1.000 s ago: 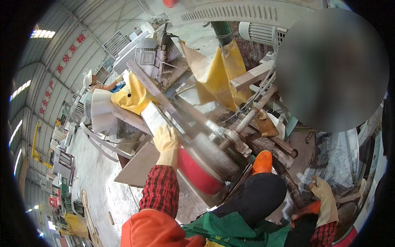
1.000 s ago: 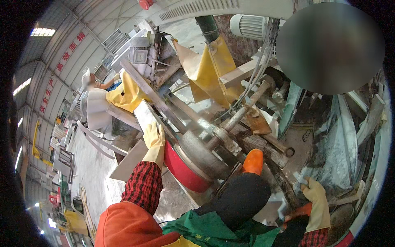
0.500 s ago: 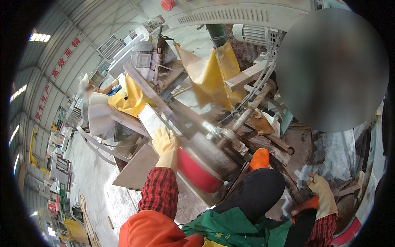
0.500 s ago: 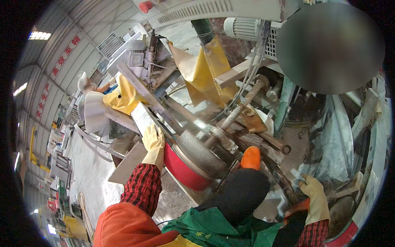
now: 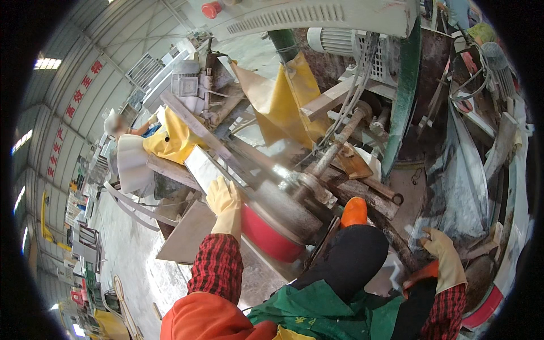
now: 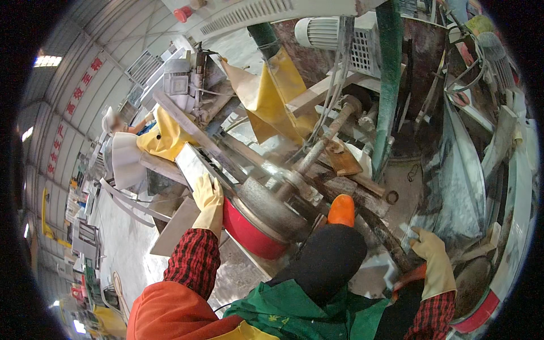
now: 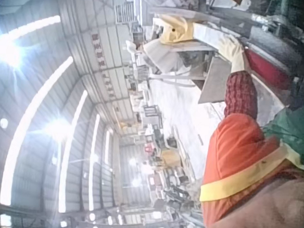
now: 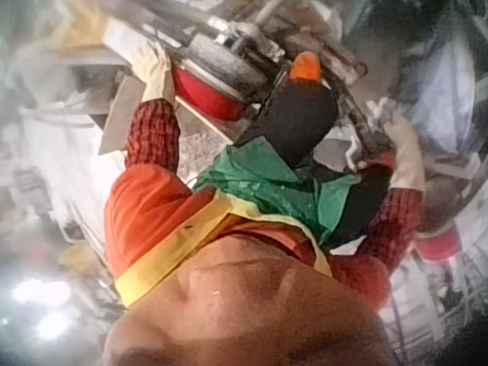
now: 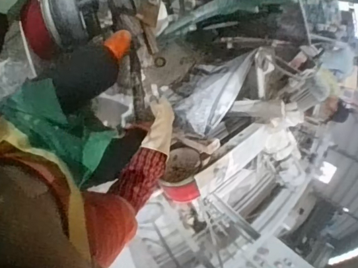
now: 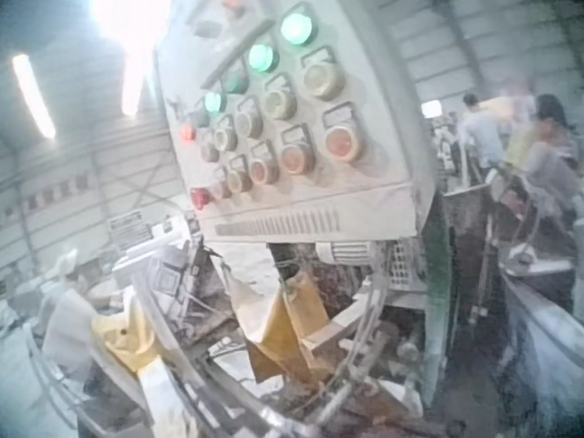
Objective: The person repeatedly presses white rectangular tiles against a rotating red grinding wheel to smooth their surfaces. The person holds each tile with gloved hands, rubs it against the wheel, flips it, and then places it aside before picking up the next tile.
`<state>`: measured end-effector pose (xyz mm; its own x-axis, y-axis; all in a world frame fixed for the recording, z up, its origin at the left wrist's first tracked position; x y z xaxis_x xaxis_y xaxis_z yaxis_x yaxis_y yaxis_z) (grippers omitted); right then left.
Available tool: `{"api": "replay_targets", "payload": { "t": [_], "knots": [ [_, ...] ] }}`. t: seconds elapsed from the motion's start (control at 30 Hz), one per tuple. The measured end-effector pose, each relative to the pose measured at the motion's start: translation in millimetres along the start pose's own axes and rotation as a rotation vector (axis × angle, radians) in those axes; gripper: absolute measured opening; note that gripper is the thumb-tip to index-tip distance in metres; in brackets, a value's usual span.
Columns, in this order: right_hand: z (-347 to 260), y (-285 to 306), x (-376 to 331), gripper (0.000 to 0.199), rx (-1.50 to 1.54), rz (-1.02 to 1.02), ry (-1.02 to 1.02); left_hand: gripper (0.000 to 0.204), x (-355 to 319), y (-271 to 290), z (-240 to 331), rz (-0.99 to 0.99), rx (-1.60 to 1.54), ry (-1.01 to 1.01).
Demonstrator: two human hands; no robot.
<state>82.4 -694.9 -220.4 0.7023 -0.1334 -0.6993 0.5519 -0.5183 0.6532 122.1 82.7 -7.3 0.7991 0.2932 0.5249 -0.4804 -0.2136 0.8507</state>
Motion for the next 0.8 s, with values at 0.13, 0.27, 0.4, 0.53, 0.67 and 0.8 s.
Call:
{"api": "replay_targets", "payload": {
  "t": [0.13, 0.27, 0.4, 0.53, 0.67, 0.8],
  "knots": [
    [-48.6, 2.5, -25.7, 0.058, -0.111, -0.034, -0.009, 0.043, -4.4, 10.6, -14.2, -0.014, 0.047, 0.006],
    [-35.5, 6.9, -25.5, 0.058, -0.126, 0.019, 0.006, 0.043, -6.5, 10.5, -1.8, 0.015, 0.037, -0.024],
    [-70.2, 19.7, -53.5, 0.056, -0.16, 0.011, -0.012, 0.041, -10.2, 16.8, -4.6, 0.012, 0.047, -0.021],
    [-73.1, 26.1, -65.8, 0.055, -0.143, 0.01, -0.018, 0.041, -10.7, 17.5, 5.2, 0.009, 0.018, -0.03],
    [-75.4, 28.3, -68.8, 0.055, -0.156, 0.066, 0.045, 0.042, -13.5, 16.9, 5.5, -0.021, 0.008, -0.018],
    [-81.3, 29.0, -70.2, 0.056, -0.181, 0.047, 0.03, 0.045, -16.5, 17.5, 4.7, -0.055, 0.014, 0.009]
  ]
}}
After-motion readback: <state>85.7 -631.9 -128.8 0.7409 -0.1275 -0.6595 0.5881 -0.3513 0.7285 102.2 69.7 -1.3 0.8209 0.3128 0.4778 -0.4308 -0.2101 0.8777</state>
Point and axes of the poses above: each hand's wrist, its own x-axis towards the middle knuckle, its own y-axis out of the back of the hand, z = x × y, the point moved 7 cm from there along x, towards the middle knuckle, and after that the axes turned 8 degrees about -y, right-handed, at the moved point
